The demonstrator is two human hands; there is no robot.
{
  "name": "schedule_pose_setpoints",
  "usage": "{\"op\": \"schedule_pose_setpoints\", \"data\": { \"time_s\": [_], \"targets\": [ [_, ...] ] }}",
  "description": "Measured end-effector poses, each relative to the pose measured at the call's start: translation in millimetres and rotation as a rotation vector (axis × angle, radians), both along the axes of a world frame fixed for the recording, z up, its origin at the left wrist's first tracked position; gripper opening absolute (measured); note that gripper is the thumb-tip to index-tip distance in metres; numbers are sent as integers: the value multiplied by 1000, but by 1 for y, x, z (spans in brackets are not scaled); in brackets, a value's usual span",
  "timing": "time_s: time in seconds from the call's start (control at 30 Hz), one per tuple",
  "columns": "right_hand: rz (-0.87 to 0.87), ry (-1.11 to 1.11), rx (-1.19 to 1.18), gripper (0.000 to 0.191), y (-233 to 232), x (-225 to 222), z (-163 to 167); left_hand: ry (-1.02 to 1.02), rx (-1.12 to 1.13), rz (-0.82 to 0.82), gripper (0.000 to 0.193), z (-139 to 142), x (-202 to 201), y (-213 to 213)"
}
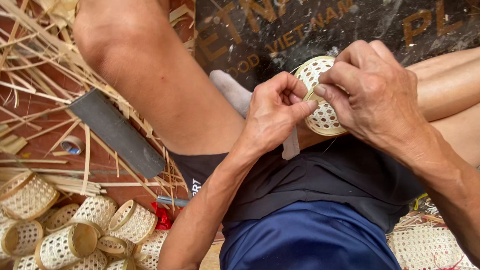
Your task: The person sits on the floor and weaves thin bamboo strips around a small cylindrical basket, tucking and pressing the strips into the woven wall to secure the rim. At the end they apply glue from a squeeze bottle along the basket rim.
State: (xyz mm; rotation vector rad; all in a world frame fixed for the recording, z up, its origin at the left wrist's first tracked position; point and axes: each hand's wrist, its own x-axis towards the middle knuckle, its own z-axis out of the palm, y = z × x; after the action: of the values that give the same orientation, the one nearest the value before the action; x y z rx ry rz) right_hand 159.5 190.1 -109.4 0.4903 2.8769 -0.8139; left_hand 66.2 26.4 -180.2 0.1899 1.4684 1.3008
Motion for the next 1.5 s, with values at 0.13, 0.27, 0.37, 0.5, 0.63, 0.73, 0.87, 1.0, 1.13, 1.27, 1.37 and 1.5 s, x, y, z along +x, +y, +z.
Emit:
{"op": "schedule_pose_setpoints", "data": {
  "time_s": [0.13,0.27,0.37,0.5,0.63,0.73,0.87,1.0,1.13,1.27,1.37,1.5],
  "targets": [
    [-9,40,-52,13,4,5,-3,-76,119,42,18,-2,1,2],
    [74,6,-22,16,15,-6,-10,-88,70,27,15,-12,-6,2],
    [193,-65,13,16,28,-18,-7,-140,105,42,15,-15,-4,-2],
    [229,-203,-64,18,50,-24,0,-139,95,95,16,-13,5,-8],
    [136,-115,-133,20,51,-11,1,-146,117,114,22,-11,5,-11],
    [112,28,-65,16,45,3,-3,-136,149,105,30,-11,4,-11],
    [1,82,-282,10,46,15,-4,-112,105,101,27,-10,7,-13],
    [83,153,-177,6,51,18,7,-45,77,83,26,-8,9,-13],
    [180,199,18,11,48,15,9,-30,99,110,24,-8,10,-12],
    [44,188,11,14,31,22,-3,1,111,106,22,-11,13,-13],
    [-65,174,-12,13,17,36,-9,2,97,96,23,-11,15,-15],
    [-136,234,-6,13,4,45,-14,-50,102,101,22,-8,13,-11]
  ]
}}
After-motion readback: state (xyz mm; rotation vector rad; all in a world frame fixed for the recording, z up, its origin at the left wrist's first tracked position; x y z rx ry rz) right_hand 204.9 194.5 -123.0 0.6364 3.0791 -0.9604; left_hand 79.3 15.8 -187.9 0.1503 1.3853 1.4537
